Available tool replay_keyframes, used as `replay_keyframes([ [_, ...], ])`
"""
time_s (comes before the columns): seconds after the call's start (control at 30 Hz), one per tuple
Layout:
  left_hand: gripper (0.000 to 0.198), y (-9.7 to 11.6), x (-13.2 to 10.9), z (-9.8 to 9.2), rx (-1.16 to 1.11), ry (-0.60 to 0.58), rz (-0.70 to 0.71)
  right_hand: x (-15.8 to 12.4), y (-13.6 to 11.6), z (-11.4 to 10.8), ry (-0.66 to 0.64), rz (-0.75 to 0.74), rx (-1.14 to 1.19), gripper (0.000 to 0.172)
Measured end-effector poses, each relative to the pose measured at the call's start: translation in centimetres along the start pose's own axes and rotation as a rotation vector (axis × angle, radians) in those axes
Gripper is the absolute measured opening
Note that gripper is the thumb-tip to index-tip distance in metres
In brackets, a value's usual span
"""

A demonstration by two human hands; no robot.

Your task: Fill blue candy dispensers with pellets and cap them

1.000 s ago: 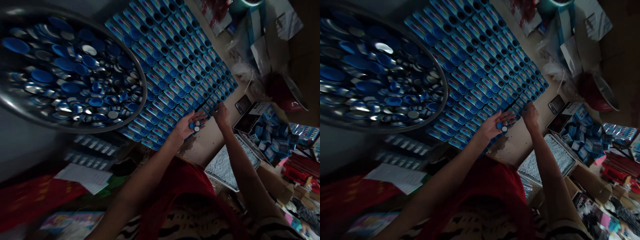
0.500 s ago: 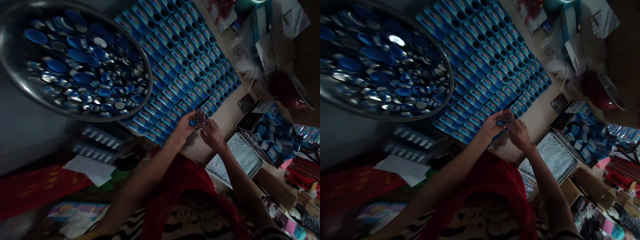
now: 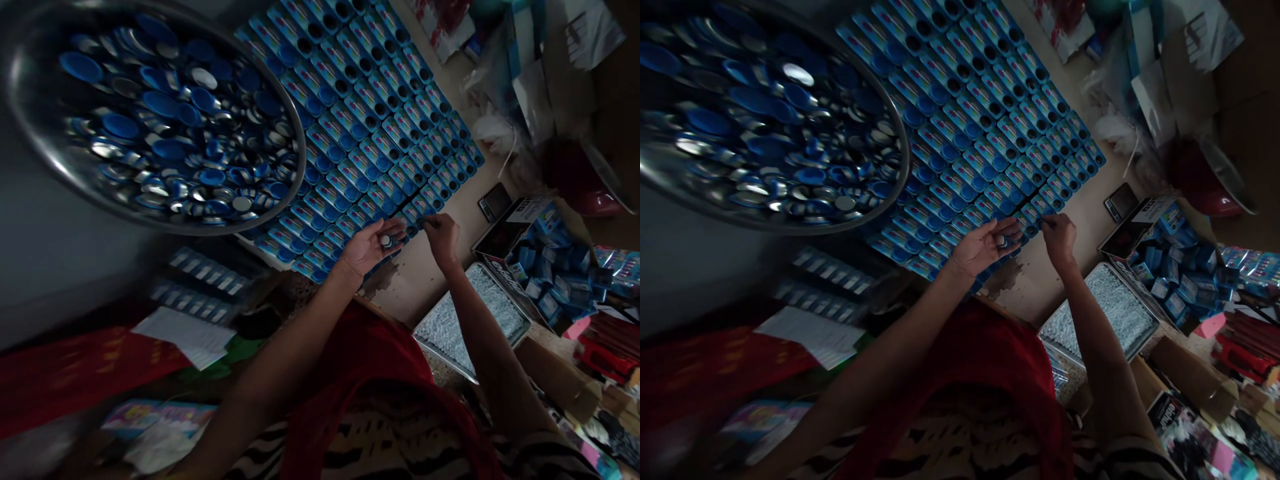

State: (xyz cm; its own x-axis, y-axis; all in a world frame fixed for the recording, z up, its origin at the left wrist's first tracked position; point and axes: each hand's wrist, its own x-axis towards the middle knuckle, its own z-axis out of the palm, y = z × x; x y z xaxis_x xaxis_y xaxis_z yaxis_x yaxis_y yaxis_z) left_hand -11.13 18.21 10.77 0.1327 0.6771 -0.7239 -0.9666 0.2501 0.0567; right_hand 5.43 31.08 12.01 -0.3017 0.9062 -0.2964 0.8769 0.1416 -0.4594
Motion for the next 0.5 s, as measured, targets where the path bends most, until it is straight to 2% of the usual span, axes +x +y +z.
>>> replay_keyframes([
  [0.13, 0.035, 1.4, 0.7, 0.2, 0.021, -0.055, -0.007, 2.4, -0.4, 0.3, -0.073, 0.041, -0.286, 0.013],
  [0.23, 0.041, 1.6, 1.4, -0.1, 0.001, -0.097, -0.033, 3.3, -0.7, 0.3, -0.117, 0.105, -0.381, 0.022],
  [0.33, 0.048, 1.4, 1.7, -0.4, -0.016, -0.119, -0.061, 4.0, -1.4, 0.0, -0.183, 0.119, -0.44, 0.022],
  [0.43, 0.05, 1.1, 1.4, -0.7, 0.008, -0.103, -0.079, 4.0, -2.8, -0.8, -0.241, 0.108, -0.505, 0.025],
  [0.5, 0.052, 1.0, 0.8, -0.9, 0.045, -0.095, -0.087, 3.0, -4.0, -1.5, -0.245, 0.064, -0.492, 0.022],
])
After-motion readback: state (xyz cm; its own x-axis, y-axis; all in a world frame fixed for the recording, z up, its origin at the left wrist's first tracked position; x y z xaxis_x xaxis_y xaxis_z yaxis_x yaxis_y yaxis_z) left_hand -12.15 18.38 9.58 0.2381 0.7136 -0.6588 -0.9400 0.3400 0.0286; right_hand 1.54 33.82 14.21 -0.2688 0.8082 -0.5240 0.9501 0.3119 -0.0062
